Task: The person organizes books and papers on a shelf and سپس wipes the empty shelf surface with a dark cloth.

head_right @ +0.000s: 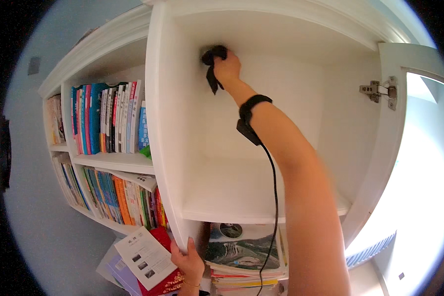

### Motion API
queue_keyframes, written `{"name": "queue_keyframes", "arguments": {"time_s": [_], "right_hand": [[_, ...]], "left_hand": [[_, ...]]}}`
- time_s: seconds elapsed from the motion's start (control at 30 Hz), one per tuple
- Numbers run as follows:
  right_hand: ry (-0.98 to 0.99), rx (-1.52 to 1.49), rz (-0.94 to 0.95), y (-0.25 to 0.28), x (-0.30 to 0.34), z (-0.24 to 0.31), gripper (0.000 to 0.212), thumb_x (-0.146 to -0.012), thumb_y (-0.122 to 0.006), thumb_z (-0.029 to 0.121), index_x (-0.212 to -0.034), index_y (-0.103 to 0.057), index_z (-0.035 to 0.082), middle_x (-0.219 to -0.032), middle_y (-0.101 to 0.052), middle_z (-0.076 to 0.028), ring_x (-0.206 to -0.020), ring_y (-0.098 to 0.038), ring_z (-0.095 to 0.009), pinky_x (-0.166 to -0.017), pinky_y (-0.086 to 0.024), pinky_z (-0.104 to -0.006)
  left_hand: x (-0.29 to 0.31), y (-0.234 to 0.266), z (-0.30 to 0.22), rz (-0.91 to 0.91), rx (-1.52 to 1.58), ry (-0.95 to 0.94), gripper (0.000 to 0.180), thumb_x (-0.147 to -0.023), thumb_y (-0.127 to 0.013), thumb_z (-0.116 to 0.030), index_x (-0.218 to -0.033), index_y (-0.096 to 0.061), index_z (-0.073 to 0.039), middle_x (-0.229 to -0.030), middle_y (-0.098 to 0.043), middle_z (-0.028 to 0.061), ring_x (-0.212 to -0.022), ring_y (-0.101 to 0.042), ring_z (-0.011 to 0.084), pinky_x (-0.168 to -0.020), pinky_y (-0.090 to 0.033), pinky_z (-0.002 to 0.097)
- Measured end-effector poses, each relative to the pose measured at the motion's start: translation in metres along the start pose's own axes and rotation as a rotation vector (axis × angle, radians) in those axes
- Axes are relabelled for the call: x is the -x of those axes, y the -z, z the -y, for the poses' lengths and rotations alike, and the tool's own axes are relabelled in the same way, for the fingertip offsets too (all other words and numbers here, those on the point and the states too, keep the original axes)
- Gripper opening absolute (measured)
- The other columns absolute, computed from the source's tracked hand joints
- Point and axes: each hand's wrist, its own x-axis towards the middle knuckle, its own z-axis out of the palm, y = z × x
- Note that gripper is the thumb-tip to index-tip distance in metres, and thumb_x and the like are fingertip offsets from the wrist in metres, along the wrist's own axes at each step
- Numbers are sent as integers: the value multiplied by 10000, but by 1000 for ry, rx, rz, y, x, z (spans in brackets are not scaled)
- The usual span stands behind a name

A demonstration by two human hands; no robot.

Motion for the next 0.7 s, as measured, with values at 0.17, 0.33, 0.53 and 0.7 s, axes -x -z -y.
{"name": "queue_keyframes", "arguments": {"time_s": [0.17,0.33,0.53,0.7], "right_hand": [[231,421,125,-20,-26,-22,331,-800,-512,120,-1079,-540,-56,-1079,-558,-258,-1021,-524,-395,-895,-424,-394],[265,390,243,-18,4,-39,389,-779,-499,56,-1150,-510,-58,-1119,-546,-248,-1019,-525,-385,-890,-430,-380],[142,753,978,13,118,-101,259,-735,-507,100,-916,-601,-60,-956,-585,-279,-876,-574,-408,-770,-464,-431],[-249,633,1431,15,145,-74,374,-772,-551,136,-1099,-539,-45,-1078,-572,-185,-959,-547,-301,-819,-428,-373]], "left_hand": [[5,-5,1,9,35,47,307,-803,-607,-50,-1070,-527,77,-938,-571,183,-812,-579,248,-700,-460,322],[-1,-3,-8,35,46,-64,296,-848,-560,-46,-1102,-479,84,-943,-602,136,-819,-550,152,-725,-447,274],[-2,-15,-6,-9,100,35,312,-833,-591,-64,-1097,-502,76,-952,-608,154,-843,-573,197,-753,-449,291],[-3,-7,1,-14,121,55,338,-830,-599,-81,-1114,-500,73,-957,-605,165,-844,-577,206,-770,-449,294]]}}
